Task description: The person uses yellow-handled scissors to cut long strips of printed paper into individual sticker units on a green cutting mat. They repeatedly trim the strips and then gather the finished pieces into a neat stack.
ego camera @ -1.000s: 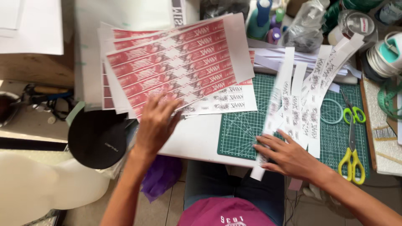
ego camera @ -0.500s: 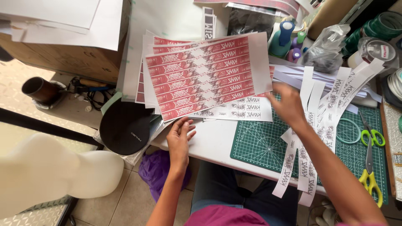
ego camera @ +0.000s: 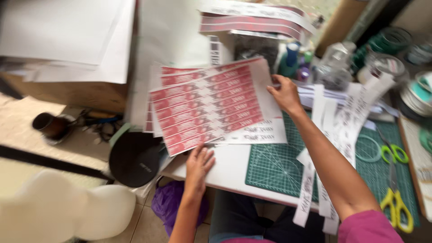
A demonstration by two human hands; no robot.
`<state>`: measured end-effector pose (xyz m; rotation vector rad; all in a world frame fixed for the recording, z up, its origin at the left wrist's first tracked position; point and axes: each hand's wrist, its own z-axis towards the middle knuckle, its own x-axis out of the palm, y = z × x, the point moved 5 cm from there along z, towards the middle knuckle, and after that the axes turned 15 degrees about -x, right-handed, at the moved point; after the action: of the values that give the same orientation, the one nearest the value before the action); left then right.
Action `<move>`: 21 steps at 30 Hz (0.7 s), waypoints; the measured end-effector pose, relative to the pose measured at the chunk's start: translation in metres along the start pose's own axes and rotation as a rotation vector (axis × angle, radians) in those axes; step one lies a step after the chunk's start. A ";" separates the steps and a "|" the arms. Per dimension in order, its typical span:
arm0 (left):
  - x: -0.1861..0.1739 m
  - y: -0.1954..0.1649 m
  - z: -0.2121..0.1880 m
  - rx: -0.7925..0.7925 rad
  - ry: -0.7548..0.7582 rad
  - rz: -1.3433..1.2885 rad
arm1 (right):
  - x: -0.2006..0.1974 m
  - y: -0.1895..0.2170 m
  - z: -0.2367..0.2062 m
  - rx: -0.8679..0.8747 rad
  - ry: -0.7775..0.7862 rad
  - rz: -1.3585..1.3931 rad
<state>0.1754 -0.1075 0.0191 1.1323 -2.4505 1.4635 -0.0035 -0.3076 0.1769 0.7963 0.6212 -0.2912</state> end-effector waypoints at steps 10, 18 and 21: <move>-0.020 0.028 0.012 0.072 -0.081 0.174 | -0.037 -0.063 -0.147 0.089 0.230 0.079; 0.061 0.074 0.003 0.278 -0.013 0.824 | -0.147 -0.108 -0.293 0.528 -0.102 -0.307; 0.120 0.099 -0.009 0.650 0.233 1.092 | -0.136 -0.090 -0.330 0.460 -0.090 -0.393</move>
<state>0.0242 -0.1396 0.0008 -0.5688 -2.5239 2.5379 -0.2868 -0.1215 0.0327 1.0916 0.6315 -0.8468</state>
